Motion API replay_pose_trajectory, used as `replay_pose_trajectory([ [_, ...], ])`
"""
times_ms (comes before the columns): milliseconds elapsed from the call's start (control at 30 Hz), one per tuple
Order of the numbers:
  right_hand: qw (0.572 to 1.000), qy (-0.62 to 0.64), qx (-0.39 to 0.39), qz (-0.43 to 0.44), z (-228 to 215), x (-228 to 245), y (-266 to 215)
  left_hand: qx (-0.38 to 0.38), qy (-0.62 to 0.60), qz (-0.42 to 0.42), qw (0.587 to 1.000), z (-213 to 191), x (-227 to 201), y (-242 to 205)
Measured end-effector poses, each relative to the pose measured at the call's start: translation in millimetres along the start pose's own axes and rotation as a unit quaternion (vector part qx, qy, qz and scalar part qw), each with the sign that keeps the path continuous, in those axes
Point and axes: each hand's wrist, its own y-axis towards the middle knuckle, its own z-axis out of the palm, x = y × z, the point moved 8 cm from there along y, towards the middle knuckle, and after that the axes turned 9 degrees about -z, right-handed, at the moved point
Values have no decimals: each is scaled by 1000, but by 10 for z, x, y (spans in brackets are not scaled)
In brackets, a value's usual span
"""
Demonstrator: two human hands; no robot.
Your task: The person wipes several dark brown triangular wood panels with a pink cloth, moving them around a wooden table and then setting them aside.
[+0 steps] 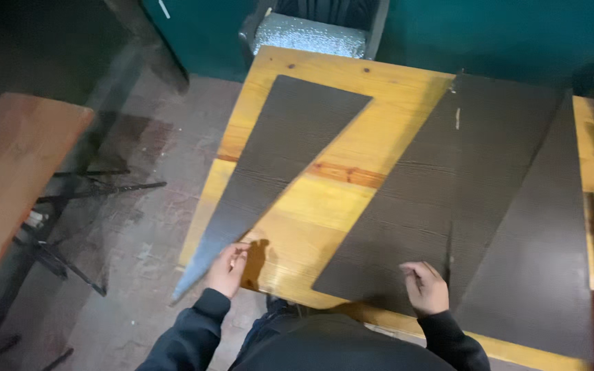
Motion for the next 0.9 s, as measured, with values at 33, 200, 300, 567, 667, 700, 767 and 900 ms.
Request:
replay_pose_trajectory([
  [33, 999, 42, 0, -22, 100, 184, 72, -16, 85, 54, 995, -222, -71, 78],
  [200, 990, 129, -6, -47, 700, 916, 425, -50, 292, 138, 945, -784, 178, 310],
  [300, 988, 151, 0, -27, 1097, 1215, 532, 45, 387, 11, 921, -812, 528, 341],
  [567, 939, 303, 120, 111, 1944, 1510, 610, 87, 212, 49, 972, -1067, 326, 431],
  [667, 905, 381, 84, 167, 2199, 1421, 650, 94, 184, 28, 978, -1116, 290, 440],
  [700, 905, 381, 83, 168, 2254, 1432, 690, 95, 184, 29, 978, -1129, 227, 453],
  [767, 869, 416, 103, 247, 2447, 1387, 694, 110, 104, -37, 988, -1161, 188, 492],
  [900, 742, 524, -41, 417, 2487, 1952, 911, 224, 27, -247, 942, -970, 530, 543],
])
